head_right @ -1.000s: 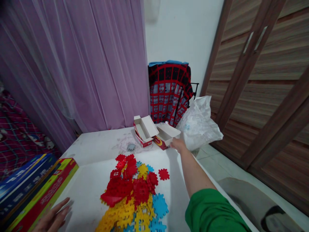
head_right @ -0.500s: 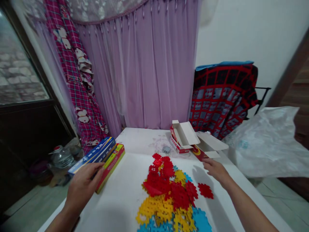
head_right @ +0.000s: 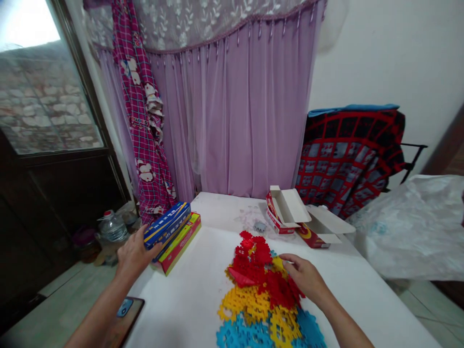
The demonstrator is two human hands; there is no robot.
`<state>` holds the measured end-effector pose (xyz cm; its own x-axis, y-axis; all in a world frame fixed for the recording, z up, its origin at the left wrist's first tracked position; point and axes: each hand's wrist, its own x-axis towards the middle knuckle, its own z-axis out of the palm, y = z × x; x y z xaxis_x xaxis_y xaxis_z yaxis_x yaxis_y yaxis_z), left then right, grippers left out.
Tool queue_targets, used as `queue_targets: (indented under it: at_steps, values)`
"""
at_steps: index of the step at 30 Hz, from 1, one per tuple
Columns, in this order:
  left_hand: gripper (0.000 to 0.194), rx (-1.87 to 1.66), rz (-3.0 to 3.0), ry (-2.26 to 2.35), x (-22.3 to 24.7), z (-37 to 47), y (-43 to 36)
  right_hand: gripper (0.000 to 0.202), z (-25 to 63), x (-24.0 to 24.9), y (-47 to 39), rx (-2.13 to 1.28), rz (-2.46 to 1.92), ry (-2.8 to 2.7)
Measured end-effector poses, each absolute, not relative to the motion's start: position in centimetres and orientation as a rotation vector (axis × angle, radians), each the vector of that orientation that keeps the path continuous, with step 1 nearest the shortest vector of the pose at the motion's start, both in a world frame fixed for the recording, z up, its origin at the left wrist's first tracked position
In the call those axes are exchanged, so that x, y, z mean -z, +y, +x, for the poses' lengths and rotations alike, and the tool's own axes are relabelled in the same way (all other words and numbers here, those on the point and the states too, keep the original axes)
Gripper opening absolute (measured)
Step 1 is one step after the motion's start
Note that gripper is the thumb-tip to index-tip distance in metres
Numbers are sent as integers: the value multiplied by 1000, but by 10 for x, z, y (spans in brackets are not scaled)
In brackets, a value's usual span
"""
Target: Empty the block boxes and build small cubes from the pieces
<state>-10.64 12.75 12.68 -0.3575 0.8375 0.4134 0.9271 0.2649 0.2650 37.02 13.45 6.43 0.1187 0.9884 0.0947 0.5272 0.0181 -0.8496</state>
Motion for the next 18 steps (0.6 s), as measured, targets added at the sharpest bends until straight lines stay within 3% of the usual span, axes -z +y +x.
queue_targets:
  at_steps: [8,14,18]
  values:
    - [62,1377,-1909,-2003,-111,-61,107,39,330,-66,118,-687,-1490,-1609]
    - [68,1998,-2232,-2180,-59,-12,97,28,293,-72,114,-497,-1364,-1695]
    - [74,2267,-2443,-2275,-53,5,97,33,296,-80,120,-345,-1345,-1578]
